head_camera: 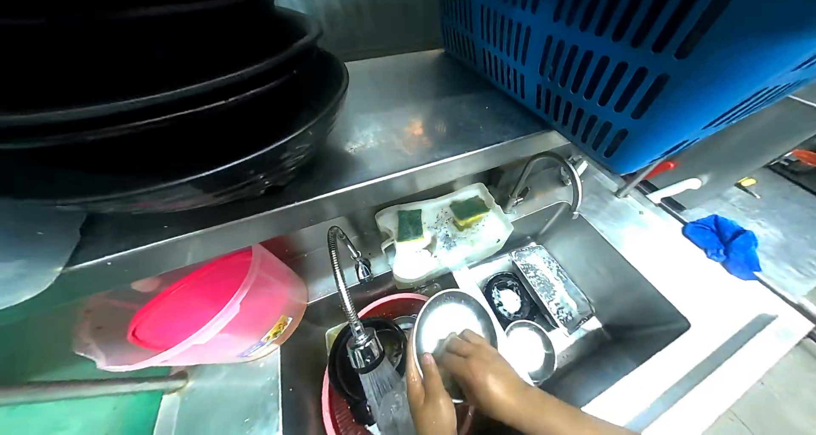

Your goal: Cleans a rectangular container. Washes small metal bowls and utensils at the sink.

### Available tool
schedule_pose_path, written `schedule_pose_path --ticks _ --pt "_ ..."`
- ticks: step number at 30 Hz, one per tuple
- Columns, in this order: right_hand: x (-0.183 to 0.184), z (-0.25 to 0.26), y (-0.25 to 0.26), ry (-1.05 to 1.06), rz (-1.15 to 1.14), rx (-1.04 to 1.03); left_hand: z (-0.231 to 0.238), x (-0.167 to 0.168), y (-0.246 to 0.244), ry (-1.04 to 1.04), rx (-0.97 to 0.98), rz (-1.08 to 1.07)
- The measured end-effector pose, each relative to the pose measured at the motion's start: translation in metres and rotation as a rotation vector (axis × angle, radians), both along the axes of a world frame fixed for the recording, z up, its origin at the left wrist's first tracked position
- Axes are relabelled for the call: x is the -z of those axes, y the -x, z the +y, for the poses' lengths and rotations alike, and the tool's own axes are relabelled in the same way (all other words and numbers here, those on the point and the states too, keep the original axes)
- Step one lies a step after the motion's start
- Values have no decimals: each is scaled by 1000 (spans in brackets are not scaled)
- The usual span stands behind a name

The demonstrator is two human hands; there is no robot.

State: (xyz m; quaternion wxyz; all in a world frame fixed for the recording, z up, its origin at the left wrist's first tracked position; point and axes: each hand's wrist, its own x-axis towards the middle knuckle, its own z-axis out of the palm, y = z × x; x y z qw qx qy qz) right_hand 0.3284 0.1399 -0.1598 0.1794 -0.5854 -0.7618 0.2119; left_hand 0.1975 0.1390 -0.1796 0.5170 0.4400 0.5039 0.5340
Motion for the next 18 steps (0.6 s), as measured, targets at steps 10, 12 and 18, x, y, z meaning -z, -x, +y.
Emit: schedule_pose_path --ticks 10,12,18 --pt "-9 -9 17 284 -19 271 10 2 -5 -1 5 -47" --pt "-7 -12 23 202 230 211 10 6 -10 51 47 -151" --pt "-7 -21 -16 81 -74 -38 12 4 -12 292 -101 -189"
